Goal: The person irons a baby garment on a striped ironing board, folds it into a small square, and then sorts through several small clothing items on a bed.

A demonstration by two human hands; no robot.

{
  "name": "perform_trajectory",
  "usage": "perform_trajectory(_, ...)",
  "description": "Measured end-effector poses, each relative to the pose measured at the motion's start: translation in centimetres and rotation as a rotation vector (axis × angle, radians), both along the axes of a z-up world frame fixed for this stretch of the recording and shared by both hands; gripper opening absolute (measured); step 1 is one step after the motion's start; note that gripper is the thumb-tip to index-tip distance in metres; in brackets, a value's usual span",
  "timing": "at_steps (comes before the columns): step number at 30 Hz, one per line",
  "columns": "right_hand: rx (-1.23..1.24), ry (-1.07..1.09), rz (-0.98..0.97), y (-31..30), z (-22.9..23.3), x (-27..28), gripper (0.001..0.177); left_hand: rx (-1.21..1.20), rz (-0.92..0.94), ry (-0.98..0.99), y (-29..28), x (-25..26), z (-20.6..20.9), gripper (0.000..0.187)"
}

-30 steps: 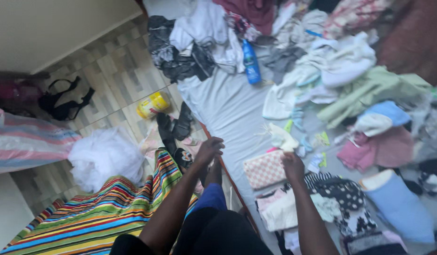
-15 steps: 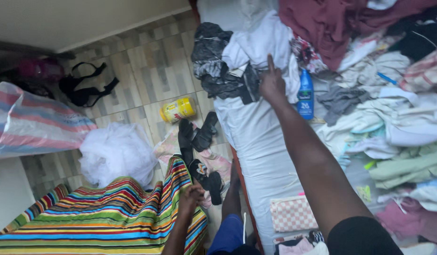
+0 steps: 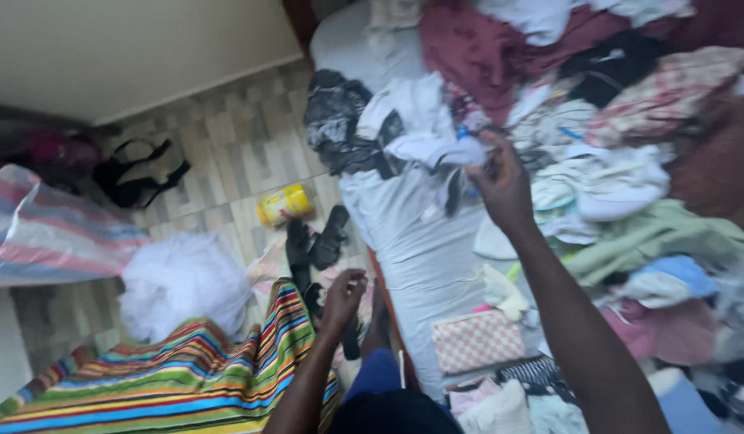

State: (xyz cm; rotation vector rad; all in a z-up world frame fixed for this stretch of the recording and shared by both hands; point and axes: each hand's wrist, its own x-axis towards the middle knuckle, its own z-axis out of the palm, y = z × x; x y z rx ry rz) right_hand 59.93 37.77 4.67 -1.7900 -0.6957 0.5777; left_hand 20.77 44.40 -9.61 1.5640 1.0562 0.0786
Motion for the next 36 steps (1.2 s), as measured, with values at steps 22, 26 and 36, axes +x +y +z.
perform_trajectory(22,-0.191,-0.465,0.506,-31.7,29.3,-18.1,0.036,0.225,-0.327,-0.414,-13.5,-0.8,38.1,0.025)
perform_trajectory(26,-0.053,-0.346,0.395,-31.1,30.7,-20.6,0.028,0.194,-0.289,-0.460,-13.7,-4.5,40.6,0.033)
perform_trajectory(36,0.210,-0.413,0.308,-27.7,34.7,-29.4,0.024,0.289,-0.352,-0.445,-13.6,-13.1,41.4,0.075)
